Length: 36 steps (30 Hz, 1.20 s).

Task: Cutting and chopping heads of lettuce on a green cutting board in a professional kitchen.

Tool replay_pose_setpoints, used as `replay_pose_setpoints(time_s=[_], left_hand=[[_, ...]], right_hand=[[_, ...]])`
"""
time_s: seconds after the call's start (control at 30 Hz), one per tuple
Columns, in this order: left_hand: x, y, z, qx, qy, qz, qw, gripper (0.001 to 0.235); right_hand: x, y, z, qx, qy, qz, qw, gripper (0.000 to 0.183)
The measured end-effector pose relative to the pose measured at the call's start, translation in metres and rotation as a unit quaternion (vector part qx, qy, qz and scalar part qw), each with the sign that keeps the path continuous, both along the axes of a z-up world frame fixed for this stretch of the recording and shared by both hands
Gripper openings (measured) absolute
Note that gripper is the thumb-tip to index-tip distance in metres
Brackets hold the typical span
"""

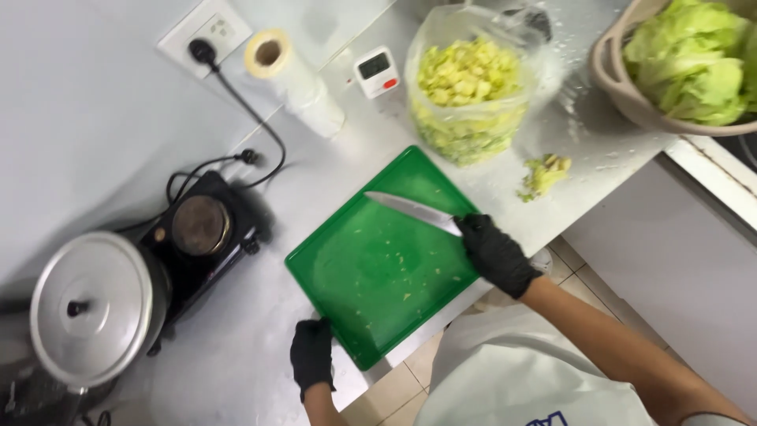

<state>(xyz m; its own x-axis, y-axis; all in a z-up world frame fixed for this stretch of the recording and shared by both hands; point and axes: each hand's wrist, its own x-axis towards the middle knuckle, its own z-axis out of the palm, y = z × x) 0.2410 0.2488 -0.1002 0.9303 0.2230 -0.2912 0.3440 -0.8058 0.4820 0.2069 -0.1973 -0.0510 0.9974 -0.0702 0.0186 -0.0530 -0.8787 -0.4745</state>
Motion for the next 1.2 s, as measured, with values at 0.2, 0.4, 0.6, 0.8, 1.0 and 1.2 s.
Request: replay_pose_setpoints(time_s=[0.2, 0.4, 0.6, 0.8, 1.0, 1.2], left_hand=[[-0.032, -0.079, 0.033, 0.014, -0.097, -0.023, 0.995, 0.027], [-0.021, -0.242, 0.049, -0.09, -0.13, -0.164, 0.974, 0.023], [0.004, -0.434, 0.1, -0.237, -0.19, -0.29, 0.907, 0.017], [0.029, -0.618, 0.189, -0.204, -0.272, -0.419, 0.842, 0.036], [0.077, -0.727, 0.158, -0.158, -0.342, -0.564, 0.735, 0.047], [0.106, -0.77, 0.12, -0.177, -0.216, -0.603, 0.747, 0.058]], right_hand=[[0.007, -0.024, 0.001, 0.022, -0.029, 0.09, 0.995, 0.044], [-0.025, -0.132, 0.058, 0.06, -0.178, 0.088, 0.978, 0.045], [-0.078, -0.277, 0.123, 0.101, -0.24, -0.075, 0.963, 0.033], [-0.105, -0.383, 0.106, 0.008, -0.314, -0.263, 0.912, 0.051], [-0.061, -0.465, 0.103, 0.063, -0.202, -0.173, 0.962, 0.126], [-0.053, -0.458, 0.079, 0.401, -0.223, -0.186, 0.869, 0.128]])
